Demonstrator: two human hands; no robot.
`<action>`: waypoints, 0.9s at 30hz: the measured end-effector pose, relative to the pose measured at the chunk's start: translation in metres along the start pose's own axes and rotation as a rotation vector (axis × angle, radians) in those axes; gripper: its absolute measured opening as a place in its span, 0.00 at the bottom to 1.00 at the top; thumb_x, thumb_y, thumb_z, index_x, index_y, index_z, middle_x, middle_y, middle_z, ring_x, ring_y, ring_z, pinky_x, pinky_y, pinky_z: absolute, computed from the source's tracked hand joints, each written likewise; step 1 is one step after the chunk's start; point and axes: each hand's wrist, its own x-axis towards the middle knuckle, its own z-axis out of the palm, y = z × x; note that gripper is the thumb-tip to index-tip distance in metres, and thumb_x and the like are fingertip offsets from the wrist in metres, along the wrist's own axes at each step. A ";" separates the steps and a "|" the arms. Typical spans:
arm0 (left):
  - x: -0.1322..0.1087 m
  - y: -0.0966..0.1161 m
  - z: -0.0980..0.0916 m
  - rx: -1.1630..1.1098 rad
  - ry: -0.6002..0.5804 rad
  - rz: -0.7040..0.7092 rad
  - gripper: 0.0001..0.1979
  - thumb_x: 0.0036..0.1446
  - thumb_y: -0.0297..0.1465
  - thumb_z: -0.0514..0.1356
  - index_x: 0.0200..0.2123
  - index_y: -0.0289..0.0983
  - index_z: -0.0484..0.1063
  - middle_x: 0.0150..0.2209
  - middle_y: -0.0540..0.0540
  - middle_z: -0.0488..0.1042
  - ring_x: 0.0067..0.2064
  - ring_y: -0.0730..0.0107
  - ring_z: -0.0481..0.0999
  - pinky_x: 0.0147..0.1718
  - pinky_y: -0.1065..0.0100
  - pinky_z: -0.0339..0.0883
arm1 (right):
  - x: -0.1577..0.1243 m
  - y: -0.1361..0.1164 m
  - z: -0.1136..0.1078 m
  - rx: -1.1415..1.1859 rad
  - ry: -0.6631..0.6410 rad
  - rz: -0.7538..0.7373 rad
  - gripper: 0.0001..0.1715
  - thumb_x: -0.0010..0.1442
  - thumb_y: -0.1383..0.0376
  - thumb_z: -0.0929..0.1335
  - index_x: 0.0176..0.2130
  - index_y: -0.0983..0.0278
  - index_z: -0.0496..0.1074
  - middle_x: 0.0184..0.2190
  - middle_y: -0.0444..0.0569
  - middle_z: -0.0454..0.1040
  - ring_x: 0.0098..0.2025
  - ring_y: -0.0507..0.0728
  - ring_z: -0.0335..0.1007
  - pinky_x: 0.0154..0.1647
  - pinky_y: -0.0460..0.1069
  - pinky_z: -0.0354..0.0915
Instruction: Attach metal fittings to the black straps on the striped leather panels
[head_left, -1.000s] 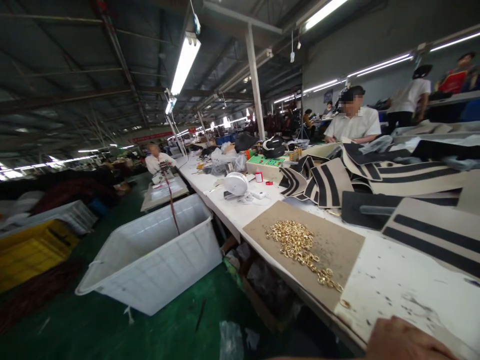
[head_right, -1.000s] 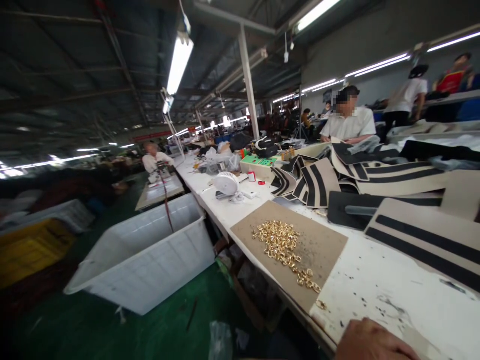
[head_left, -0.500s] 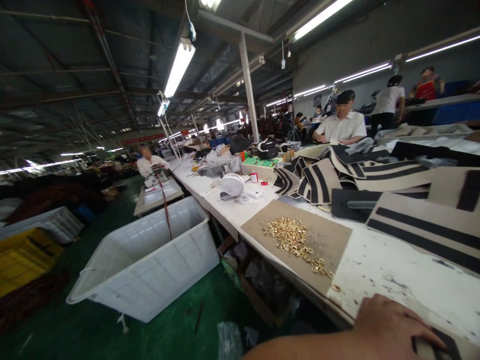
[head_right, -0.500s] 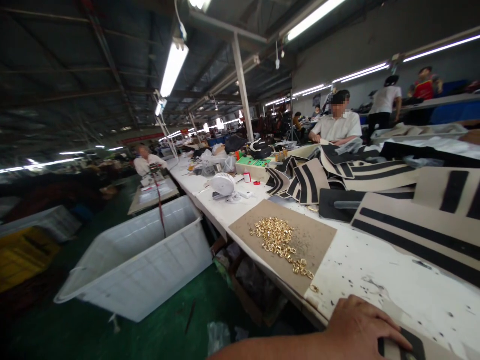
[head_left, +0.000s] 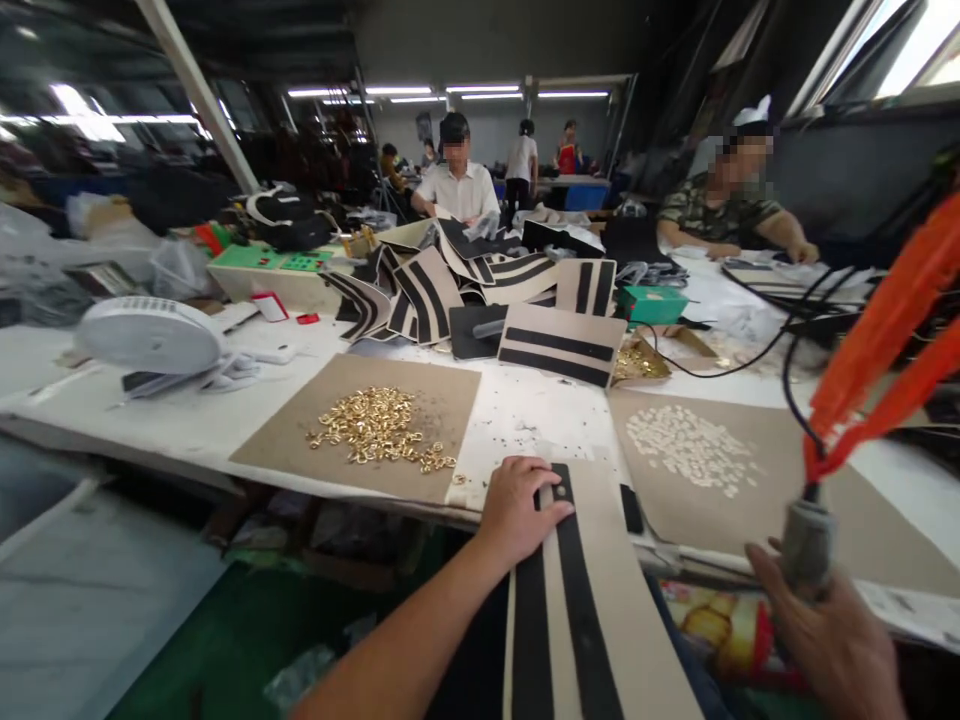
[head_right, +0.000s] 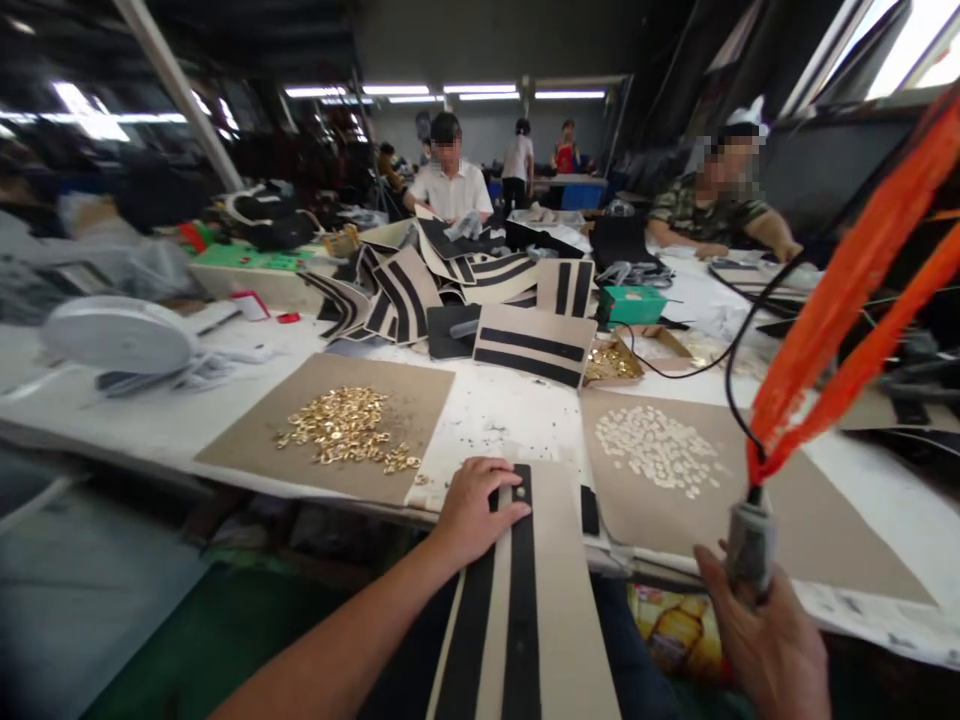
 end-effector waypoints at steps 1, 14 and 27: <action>0.000 0.000 0.001 0.006 0.001 -0.001 0.17 0.48 0.34 0.74 0.43 0.44 0.80 0.50 0.49 0.78 0.54 0.57 0.72 0.57 0.52 0.65 | 0.001 -0.008 0.001 0.041 -0.026 0.073 0.26 0.61 0.41 0.68 0.43 0.59 0.74 0.37 0.57 0.79 0.44 0.74 0.77 0.40 0.64 0.73; 0.005 0.000 0.000 0.053 -0.011 -0.013 0.17 0.49 0.35 0.74 0.44 0.46 0.80 0.50 0.51 0.78 0.55 0.58 0.71 0.56 0.55 0.65 | 0.020 -0.187 0.032 1.329 -0.495 -0.073 0.24 0.58 0.50 0.75 0.50 0.57 0.72 0.38 0.46 0.71 0.35 0.55 0.71 0.30 0.47 0.71; 0.007 -0.005 -0.001 0.031 -0.059 0.012 0.14 0.52 0.38 0.72 0.43 0.46 0.79 0.50 0.49 0.77 0.55 0.55 0.70 0.53 0.53 0.64 | 0.028 -0.211 0.111 1.198 -0.436 -0.248 0.18 0.56 0.55 0.77 0.35 0.63 0.70 0.20 0.39 0.66 0.19 0.50 0.62 0.19 0.46 0.62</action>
